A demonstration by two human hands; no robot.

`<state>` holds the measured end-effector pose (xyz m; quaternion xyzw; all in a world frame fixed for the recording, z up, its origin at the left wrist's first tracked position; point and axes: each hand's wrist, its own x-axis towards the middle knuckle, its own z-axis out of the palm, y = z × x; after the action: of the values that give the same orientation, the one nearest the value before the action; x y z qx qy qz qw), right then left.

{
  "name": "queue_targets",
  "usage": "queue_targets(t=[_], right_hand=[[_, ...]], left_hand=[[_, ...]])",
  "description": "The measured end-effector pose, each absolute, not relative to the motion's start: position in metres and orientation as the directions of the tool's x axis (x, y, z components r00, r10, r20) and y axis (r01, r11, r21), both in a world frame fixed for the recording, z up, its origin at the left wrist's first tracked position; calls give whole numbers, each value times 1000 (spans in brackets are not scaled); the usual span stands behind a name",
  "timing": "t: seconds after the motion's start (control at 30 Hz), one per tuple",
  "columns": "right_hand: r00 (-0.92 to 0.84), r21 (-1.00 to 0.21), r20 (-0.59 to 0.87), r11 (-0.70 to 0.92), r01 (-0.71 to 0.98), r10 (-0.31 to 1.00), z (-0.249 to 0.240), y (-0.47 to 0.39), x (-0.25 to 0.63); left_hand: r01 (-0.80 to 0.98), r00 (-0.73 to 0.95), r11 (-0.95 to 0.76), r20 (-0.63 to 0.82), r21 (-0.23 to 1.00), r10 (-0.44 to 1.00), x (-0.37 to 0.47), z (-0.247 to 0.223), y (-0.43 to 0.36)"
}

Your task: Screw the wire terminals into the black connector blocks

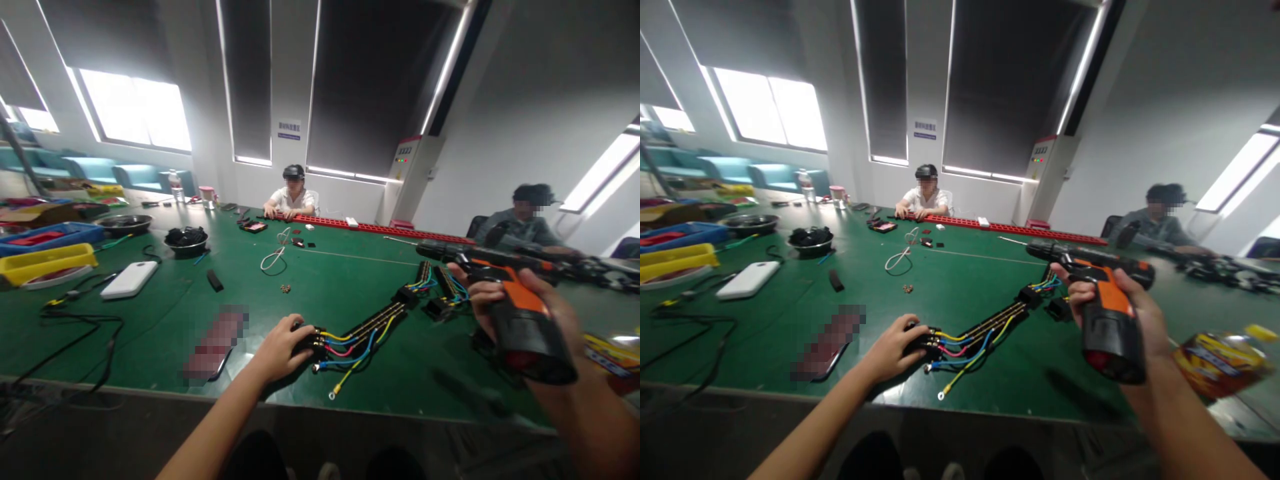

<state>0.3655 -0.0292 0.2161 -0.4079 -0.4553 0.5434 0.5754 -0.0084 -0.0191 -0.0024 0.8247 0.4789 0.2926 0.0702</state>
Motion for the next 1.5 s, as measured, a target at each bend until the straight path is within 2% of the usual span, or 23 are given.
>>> queue_targets(t=[0.07, 0.13, 0.3, 0.47, 0.63, 1.17, 1.3, 1.5], right_hand=[[-121, -914, -55, -98, -393, 991, 219, -25, 356], [-246, -875, -161, -253, -412, 956, 219, -21, 346], [-498, -908, -328, -414, -70, 803, 212, -15, 315], [-547, -934, -345, -336, 121, 763, 202, -16, 279], [-577, -948, -314, -282, 147, 754, 195, -12, 263], [-609, -947, -322, -255, 198, 725, 191, -5, 263], [-641, -920, -392, -266, 288, 660, 205, 8, 257], [-643, -818, -551, -194, 541, 531, 242, 36, 235]], left_hand=[[748, 368, -532, 418, 397, 831, -8, -2, -19], [749, 367, -529, 416, 399, 832, -9, -2, -19], [750, 372, -528, 407, 397, 834, -9, -1, -19], [749, 367, -529, 415, 399, 833, -9, -1, -20], [751, 363, -531, 426, 392, 828, -9, -2, -19], [747, 355, -531, 436, 399, 827, -8, -3, -19], [738, 354, -535, 437, 412, 826, -8, -3, -19], [730, 352, -541, 448, 418, 822, -9, -4, -19]])
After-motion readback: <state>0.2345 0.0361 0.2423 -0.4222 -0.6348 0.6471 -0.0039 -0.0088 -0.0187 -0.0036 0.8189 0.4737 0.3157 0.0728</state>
